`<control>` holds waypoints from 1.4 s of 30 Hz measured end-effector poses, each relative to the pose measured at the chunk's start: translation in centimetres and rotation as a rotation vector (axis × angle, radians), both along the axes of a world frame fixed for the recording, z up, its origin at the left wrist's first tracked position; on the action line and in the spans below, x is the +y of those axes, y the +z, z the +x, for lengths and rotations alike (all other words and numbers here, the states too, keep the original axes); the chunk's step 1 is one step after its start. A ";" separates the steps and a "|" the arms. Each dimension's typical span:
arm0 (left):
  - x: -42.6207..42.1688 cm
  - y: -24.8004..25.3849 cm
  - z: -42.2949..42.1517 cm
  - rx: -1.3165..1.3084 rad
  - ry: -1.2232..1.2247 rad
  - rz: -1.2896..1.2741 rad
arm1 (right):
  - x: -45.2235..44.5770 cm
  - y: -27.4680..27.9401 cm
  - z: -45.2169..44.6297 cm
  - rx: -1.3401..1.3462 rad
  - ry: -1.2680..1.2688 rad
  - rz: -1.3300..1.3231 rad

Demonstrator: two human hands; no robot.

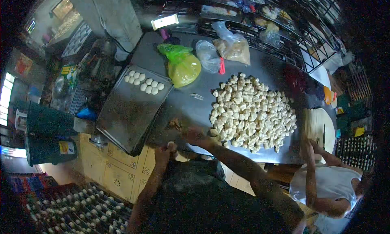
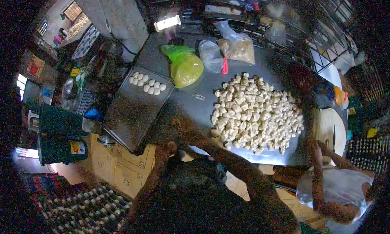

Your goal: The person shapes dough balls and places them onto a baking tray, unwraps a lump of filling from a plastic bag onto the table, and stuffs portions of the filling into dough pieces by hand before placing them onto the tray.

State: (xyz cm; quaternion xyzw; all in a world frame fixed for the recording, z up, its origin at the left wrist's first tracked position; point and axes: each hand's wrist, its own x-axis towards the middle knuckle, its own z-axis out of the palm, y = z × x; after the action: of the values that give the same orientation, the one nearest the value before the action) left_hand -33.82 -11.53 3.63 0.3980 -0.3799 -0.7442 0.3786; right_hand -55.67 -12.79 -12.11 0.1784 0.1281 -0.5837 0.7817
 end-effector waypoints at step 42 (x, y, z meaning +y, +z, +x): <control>-6.5 7.8 -5.8 -0.283 -0.118 -0.065 | 1.8 22.2 -1.0 1.088 0.095 -0.124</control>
State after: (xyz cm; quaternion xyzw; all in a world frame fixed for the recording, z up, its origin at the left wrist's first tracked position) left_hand -39.64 -17.98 11.45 0.4635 -0.4762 -0.6889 0.2897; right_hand -56.69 -11.00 10.12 -0.2015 0.4870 -0.5623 0.6373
